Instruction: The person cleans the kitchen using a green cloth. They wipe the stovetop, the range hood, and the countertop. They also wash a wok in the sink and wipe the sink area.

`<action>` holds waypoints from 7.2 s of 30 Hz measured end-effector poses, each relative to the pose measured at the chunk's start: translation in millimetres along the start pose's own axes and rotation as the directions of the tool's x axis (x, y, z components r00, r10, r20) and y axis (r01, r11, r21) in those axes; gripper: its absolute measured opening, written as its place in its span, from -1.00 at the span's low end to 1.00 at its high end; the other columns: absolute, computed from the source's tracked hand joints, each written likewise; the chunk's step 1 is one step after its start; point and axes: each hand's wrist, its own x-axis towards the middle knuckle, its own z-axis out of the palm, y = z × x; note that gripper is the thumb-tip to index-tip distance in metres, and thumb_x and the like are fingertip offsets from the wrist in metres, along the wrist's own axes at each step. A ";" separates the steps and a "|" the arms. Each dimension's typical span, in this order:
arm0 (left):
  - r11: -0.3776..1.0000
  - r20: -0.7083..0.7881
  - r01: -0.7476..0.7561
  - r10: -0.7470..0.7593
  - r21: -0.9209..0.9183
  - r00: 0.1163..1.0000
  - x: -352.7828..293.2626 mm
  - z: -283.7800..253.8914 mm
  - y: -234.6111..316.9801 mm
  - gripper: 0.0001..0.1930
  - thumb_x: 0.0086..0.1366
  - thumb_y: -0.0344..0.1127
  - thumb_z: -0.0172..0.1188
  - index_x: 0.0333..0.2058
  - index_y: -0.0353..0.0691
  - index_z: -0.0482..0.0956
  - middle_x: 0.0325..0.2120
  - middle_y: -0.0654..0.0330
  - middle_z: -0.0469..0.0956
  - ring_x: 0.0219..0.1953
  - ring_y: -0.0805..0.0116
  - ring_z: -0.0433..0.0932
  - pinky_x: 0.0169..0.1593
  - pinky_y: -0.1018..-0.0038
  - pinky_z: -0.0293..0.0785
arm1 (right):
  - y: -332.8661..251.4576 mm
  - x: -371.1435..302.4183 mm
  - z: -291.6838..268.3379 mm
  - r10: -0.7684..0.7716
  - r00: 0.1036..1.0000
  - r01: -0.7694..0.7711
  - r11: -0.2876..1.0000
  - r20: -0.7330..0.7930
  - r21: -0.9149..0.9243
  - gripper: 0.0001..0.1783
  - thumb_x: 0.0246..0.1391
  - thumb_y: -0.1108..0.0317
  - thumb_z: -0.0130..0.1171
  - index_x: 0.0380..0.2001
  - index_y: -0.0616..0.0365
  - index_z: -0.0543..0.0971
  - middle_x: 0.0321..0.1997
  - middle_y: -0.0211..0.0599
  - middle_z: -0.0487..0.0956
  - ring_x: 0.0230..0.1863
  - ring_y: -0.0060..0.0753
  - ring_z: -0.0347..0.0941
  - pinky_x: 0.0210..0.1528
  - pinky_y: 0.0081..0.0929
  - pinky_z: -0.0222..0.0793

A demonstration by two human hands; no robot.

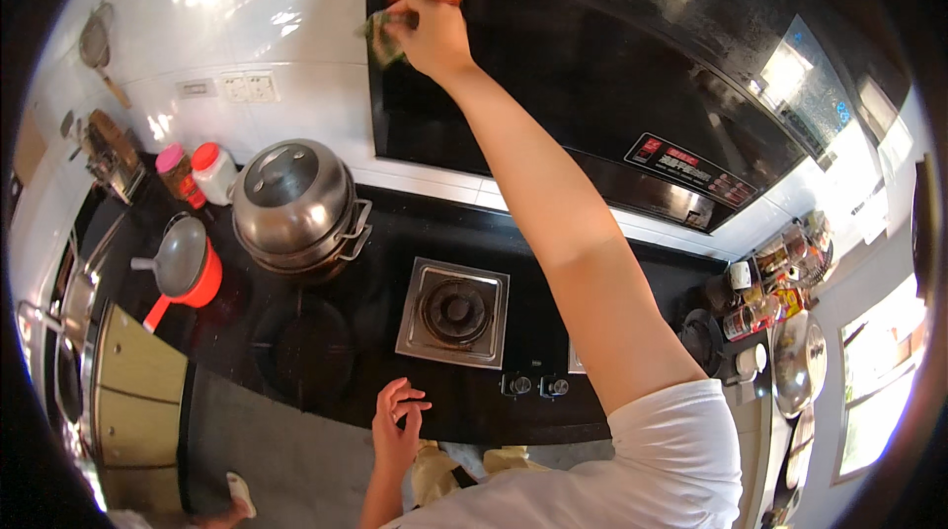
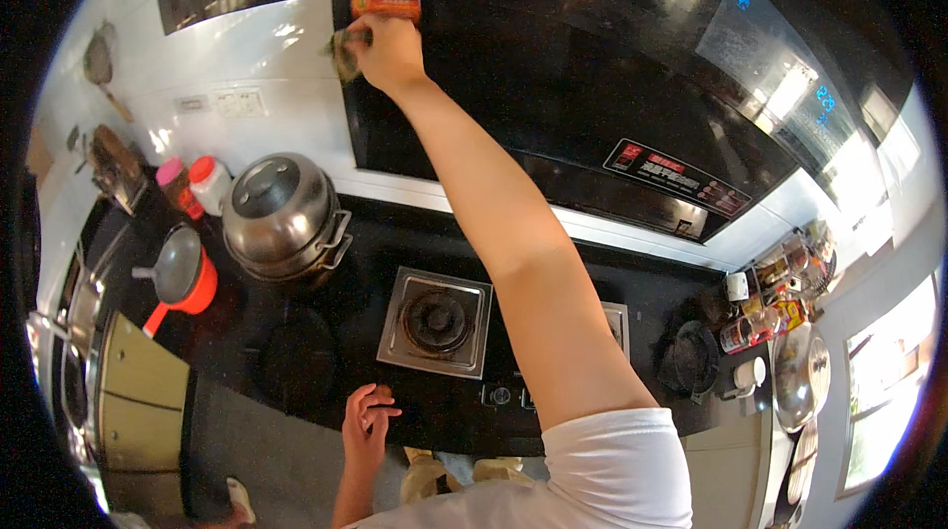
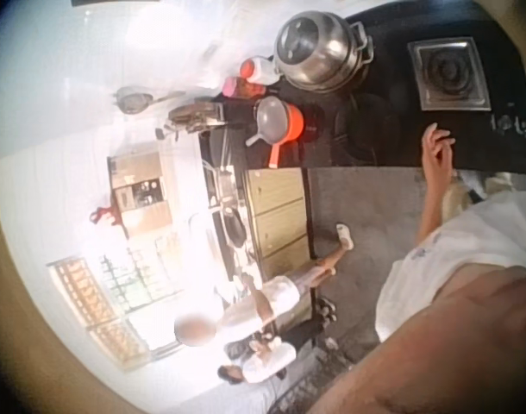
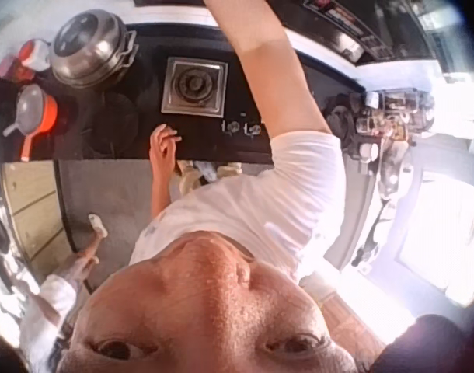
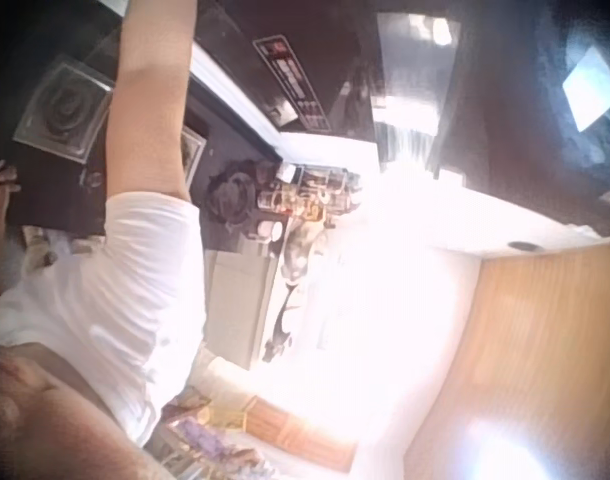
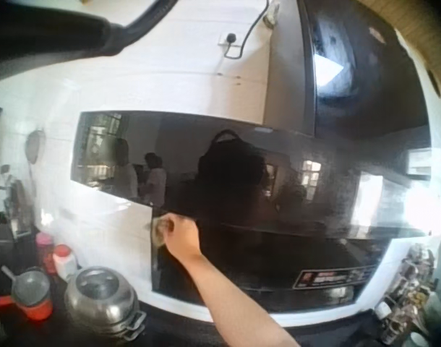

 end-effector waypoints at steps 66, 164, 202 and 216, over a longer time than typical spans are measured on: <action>0.707 -0.027 0.707 -0.708 -0.035 0.706 -95.0 681.0 -195.4 -0.72 0.31 -0.37 0.12 -0.06 -0.34 0.34 -0.18 0.08 0.42 -0.17 0.28 0.51 0.08 0.30 0.51 | 202.7 -840.6 -563.4 0.912 -0.377 -0.514 -0.061 -0.162 0.856 -0.80 0.05 0.51 0.23 -0.34 0.24 0.38 -0.44 -0.37 0.44 -0.35 -0.44 0.54 -0.25 -0.57 0.53; 0.642 -0.174 0.716 -0.699 0.274 0.694 9.1 389.0 -147.3 -0.79 0.25 -0.34 0.22 -0.29 -0.32 0.39 -0.38 0.02 0.44 -0.35 0.20 0.58 -0.21 0.26 0.70 | 122.6 -655.9 -297.1 0.900 -0.425 -0.780 -0.419 0.098 0.465 -0.74 0.08 0.50 0.19 -0.20 0.44 0.43 -0.29 -0.05 0.52 -0.32 -0.22 0.54 -0.29 -0.37 0.64; 0.648 -0.319 0.752 -0.692 0.121 0.648 3.9 393.0 -157.7 -0.81 0.23 -0.38 0.22 -0.39 -0.30 0.37 -0.43 0.03 0.44 -0.41 0.23 0.57 -0.27 0.29 0.70 | 147.0 -652.5 -302.5 0.874 -0.396 -0.766 -0.484 0.282 0.424 -0.63 0.06 0.53 0.22 -0.08 0.43 0.40 -0.21 -0.01 0.51 -0.28 -0.17 0.55 -0.28 -0.35 0.67; 0.645 -0.314 0.744 -0.679 0.176 0.663 -16.6 394.3 -162.3 -0.77 0.20 -0.38 0.27 -0.39 -0.28 0.34 -0.40 0.04 0.43 -0.35 0.20 0.55 -0.26 0.27 0.64 | 125.6 -664.0 -317.6 0.840 -0.466 -0.727 -0.542 0.277 0.422 -0.76 0.07 0.54 0.20 -0.19 0.39 0.46 -0.30 -0.11 0.53 -0.31 -0.24 0.54 -0.29 -0.36 0.65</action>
